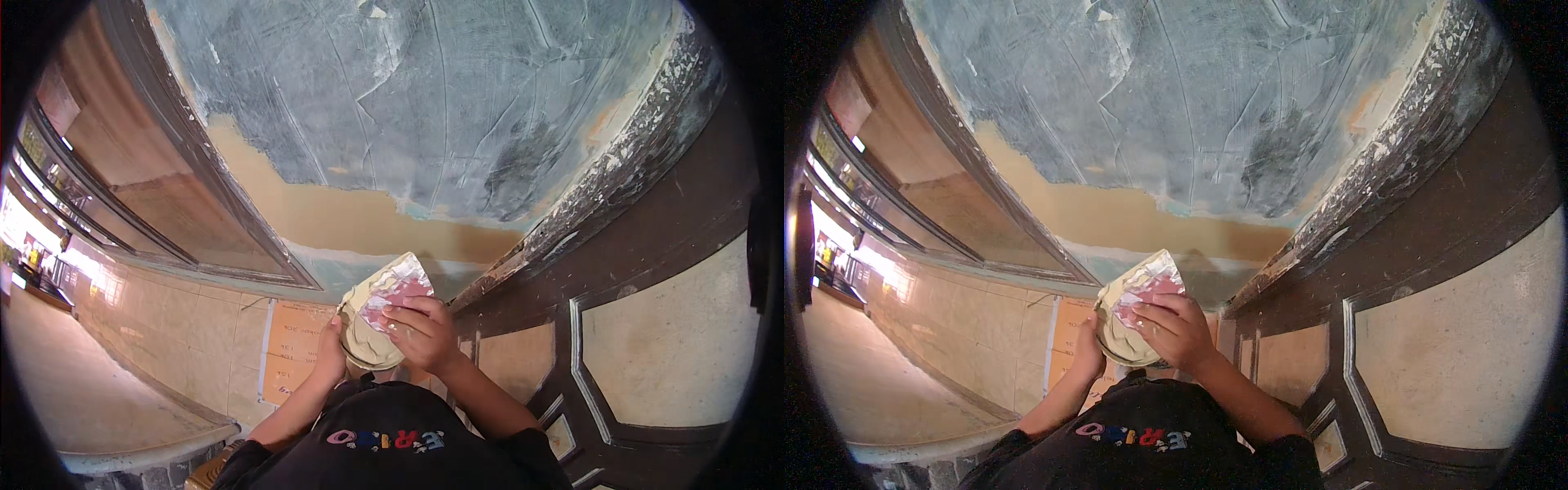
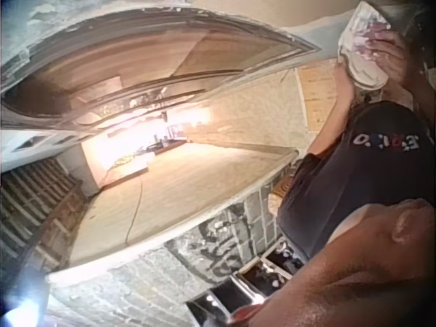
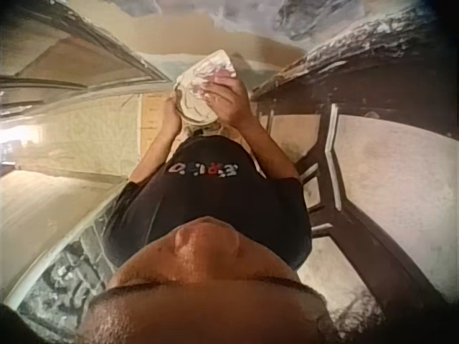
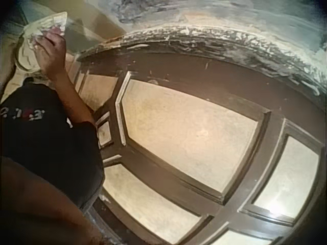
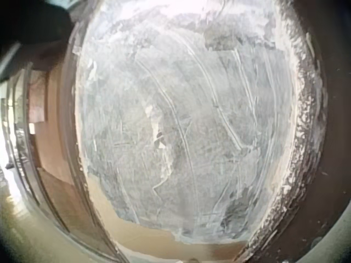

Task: The person applies filler compound from a container tub onto a section of a wall using a putty knife.

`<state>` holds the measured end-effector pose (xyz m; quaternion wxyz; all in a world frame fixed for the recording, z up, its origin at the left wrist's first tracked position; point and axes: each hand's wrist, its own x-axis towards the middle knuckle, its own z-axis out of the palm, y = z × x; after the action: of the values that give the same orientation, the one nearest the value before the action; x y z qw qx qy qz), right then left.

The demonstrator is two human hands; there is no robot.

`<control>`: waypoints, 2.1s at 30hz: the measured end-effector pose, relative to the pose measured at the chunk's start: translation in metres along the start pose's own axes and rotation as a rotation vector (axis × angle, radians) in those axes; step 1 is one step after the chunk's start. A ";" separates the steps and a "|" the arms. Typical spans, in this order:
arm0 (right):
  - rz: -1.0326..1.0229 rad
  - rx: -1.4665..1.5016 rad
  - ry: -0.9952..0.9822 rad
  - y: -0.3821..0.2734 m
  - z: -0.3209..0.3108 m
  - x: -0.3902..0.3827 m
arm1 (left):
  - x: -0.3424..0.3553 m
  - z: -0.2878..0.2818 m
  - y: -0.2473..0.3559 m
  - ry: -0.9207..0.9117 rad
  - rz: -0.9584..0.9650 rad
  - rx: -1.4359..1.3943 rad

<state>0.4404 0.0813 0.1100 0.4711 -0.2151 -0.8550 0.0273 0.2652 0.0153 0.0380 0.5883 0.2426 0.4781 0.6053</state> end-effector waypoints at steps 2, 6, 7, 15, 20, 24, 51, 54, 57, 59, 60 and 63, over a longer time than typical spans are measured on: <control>0.046 0.058 0.014 0.004 -0.004 -0.002 | -0.001 -0.003 -0.005 0.035 -0.067 -0.031; 0.443 0.274 0.171 0.038 0.005 -0.039 | -0.013 0.009 0.006 0.106 -0.181 -0.041; 0.697 0.478 0.281 0.043 0.007 -0.045 | -0.014 0.010 0.008 0.100 -0.184 -0.041; 1.321 0.804 0.477 0.085 0.007 -0.050 | -0.017 -0.004 0.002 0.100 -0.137 -0.009; 0.841 0.286 0.262 0.108 0.003 -0.013 | -0.017 -0.024 -0.001 0.105 -0.155 -0.052; 0.503 -0.293 0.045 0.106 0.007 0.021 | -0.014 -0.050 -0.003 0.104 -0.136 -0.042; 0.365 -0.795 -0.007 0.068 0.021 0.103 | 0.034 -0.144 0.036 -0.061 -0.129 0.054; 0.368 -0.817 0.034 0.062 0.015 0.098 | 0.039 -0.159 0.032 -0.069 -0.166 0.037; 0.381 -0.865 -0.005 0.058 0.023 0.086 | 0.043 -0.162 0.036 -0.116 -0.170 0.028; 0.365 -0.777 -0.197 0.065 0.034 0.076 | 0.049 -0.171 0.032 -0.152 -0.170 0.046; 0.362 -0.789 -0.222 0.066 0.035 0.079 | 0.053 -0.174 0.030 -0.176 -0.163 0.061; 0.349 -0.837 -0.080 0.064 0.033 0.102 | 0.055 -0.174 0.037 -0.168 -0.154 0.026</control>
<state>0.3881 0.1844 0.1573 0.2985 -0.5269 -0.7608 -0.2334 0.0876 0.0217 -0.0193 0.6680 0.2628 0.4521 0.5295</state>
